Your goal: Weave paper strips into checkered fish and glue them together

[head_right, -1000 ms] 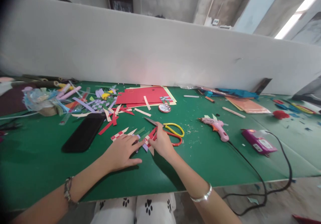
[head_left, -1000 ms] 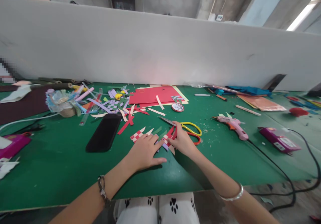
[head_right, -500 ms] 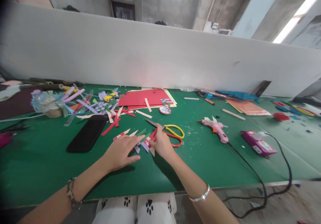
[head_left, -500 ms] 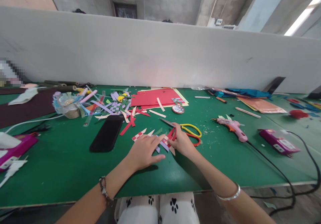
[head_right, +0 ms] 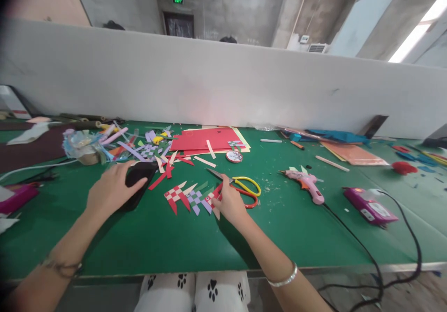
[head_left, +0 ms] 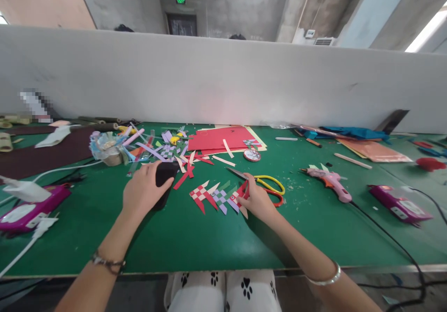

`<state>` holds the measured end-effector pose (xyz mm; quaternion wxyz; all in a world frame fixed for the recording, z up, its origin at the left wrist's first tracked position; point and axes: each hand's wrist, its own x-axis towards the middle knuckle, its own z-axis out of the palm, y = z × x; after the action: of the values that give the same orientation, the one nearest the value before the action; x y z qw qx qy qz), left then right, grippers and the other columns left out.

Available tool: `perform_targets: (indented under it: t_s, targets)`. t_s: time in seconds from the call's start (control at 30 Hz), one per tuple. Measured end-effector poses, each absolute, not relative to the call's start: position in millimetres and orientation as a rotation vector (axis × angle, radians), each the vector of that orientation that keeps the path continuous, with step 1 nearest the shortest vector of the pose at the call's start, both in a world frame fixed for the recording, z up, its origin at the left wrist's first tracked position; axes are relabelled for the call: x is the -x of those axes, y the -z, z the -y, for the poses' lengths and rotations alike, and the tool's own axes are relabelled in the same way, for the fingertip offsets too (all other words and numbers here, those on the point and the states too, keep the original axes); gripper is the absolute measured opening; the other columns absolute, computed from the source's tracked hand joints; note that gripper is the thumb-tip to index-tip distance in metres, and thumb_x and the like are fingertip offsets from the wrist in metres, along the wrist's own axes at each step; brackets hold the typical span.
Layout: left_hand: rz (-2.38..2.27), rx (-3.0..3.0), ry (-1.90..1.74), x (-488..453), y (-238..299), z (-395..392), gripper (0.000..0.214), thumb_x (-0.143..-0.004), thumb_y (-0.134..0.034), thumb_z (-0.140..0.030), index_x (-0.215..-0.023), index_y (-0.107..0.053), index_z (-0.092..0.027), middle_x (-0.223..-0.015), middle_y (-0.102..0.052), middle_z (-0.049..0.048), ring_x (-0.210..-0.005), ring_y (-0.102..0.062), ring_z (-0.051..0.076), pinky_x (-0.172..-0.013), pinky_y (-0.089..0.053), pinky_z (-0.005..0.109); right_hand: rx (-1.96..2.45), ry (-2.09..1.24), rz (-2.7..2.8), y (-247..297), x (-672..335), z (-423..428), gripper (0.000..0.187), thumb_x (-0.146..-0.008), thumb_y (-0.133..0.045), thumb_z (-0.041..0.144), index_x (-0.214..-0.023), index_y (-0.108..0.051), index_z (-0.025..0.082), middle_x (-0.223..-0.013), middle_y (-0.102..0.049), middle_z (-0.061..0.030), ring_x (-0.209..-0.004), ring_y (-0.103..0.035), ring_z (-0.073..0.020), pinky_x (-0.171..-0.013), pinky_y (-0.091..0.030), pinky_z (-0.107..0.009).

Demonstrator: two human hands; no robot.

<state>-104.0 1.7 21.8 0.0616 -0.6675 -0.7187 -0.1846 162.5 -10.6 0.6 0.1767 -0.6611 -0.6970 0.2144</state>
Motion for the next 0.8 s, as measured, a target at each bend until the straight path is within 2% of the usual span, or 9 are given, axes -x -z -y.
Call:
perform_targets:
  t_s: [0.07,0.17,0.37,0.47,0.57,0.63,0.7,0.73,0.8]
  targets:
    - [2.306,2.008,0.349,107,-21,-14,0.062,-0.07,-0.047,-0.043,-0.12,-0.038,-0.009,-0.117,-0.047,0.023,-0.098,-0.052,0.035,-0.062,-0.044,0.036,1.879,-0.608,1.973,-1,-163,11,0.066,-0.067,-0.054,0.015,-0.125,-0.026,0.006,-0.061,-0.051,0.0022,-0.059,-0.051,-0.0143,-0.051,-0.033,-0.021]
    - [2.44,2.053,0.223,100,-15,-26,0.072,-0.071,-0.045,-0.041,-0.13,-0.022,-0.006,-0.122,-0.042,0.0249,-0.1,-0.051,0.036,-0.067,-0.045,0.039,1.882,-0.622,1.966,-2,-162,11,0.065,-0.066,-0.053,0.014,-0.125,-0.026,0.004,-0.062,-0.052,0.0014,-0.061,-0.052,-0.0149,-0.052,-0.034,-0.021]
    - [2.315,1.914,0.371,91,0,-29,0.065,-0.074,-0.04,-0.037,-0.129,-0.025,-0.005,-0.118,-0.046,0.0245,-0.098,-0.053,0.035,-0.075,-0.043,0.041,1.869,-0.659,1.961,-3,-162,11,0.063,-0.069,-0.052,0.016,-0.125,-0.026,0.006,-0.063,-0.054,0.0012,-0.061,-0.055,-0.0149,-0.053,-0.035,-0.022]
    - [2.306,1.911,0.372,92,2,-30,0.067,-0.074,-0.042,-0.037,-0.13,-0.024,-0.005,-0.13,-0.032,0.0262,-0.097,-0.054,0.035,-0.076,-0.042,0.043,1.889,-0.639,1.976,-6,-162,11,0.061,-0.072,-0.051,0.022,-0.125,-0.025,0.006,-0.064,-0.055,0.0002,-0.062,-0.055,-0.0156,-0.054,-0.036,-0.022]
    - [2.304,1.903,0.381,88,-1,-30,0.071,-0.072,-0.045,-0.041,-0.13,-0.024,-0.007,-0.137,-0.02,0.0257,-0.1,-0.05,0.039,-0.081,-0.037,0.052,1.935,-0.563,2.016,-7,-164,13,0.062,-0.074,-0.049,0.027,-0.127,-0.023,0.007,-0.066,-0.056,-0.0017,-0.063,-0.056,-0.0171,-0.053,-0.036,-0.023]
    - [2.186,1.911,0.475,79,-3,-28,0.069,-0.071,-0.048,-0.041,-0.128,-0.029,-0.008,-0.135,-0.024,0.025,-0.111,-0.041,0.041,-0.087,-0.03,0.057,1.957,-0.44,2.027,-6,-166,13,0.062,-0.074,-0.049,0.028,-0.127,-0.023,0.01,-0.074,-0.058,-0.0047,-0.066,-0.057,-0.0188,-0.053,-0.038,-0.025]
    - [1.915,2.034,0.621,67,-3,-23,0.057,-0.072,-0.051,-0.035,-0.121,-0.037,-0.009,-0.128,-0.036,0.023,-0.116,-0.036,0.036,-0.092,-0.026,0.053,1.918,-0.251,2.017,-4,-169,12,0.06,-0.072,-0.049,0.028,-0.125,-0.026,0.013,-0.088,-0.058,-0.0084,-0.076,-0.057,-0.0215,-0.057,-0.041,-0.028]
    - [1.773,2.148,0.682,60,-3,-20,0.047,-0.074,-0.05,-0.032,-0.115,-0.043,-0.01,-0.121,-0.044,0.0206,-0.112,-0.041,0.032,-0.091,-0.03,0.048,1.87,-0.147,2.015,-3,-170,12,0.058,-0.072,-0.049,0.027,-0.124,-0.027,0.015,-0.094,-0.056,-0.0097,-0.082,-0.056,-0.0229,-0.062,-0.042,-0.03]
    - [1.523,2.439,0.734,48,-1,-15,0.026,-0.079,-0.046,-0.029,-0.099,-0.051,-0.014,-0.099,-0.057,0.0124,-0.092,-0.054,0.023,-0.078,-0.041,0.036,1.776,0.035,2.029,-2,-174,9,0.055,-0.071,-0.047,0.026,-0.123,-0.03,0.016,-0.099,-0.053,-0.011,-0.092,-0.052,-0.0251,-0.07,-0.042,-0.034]
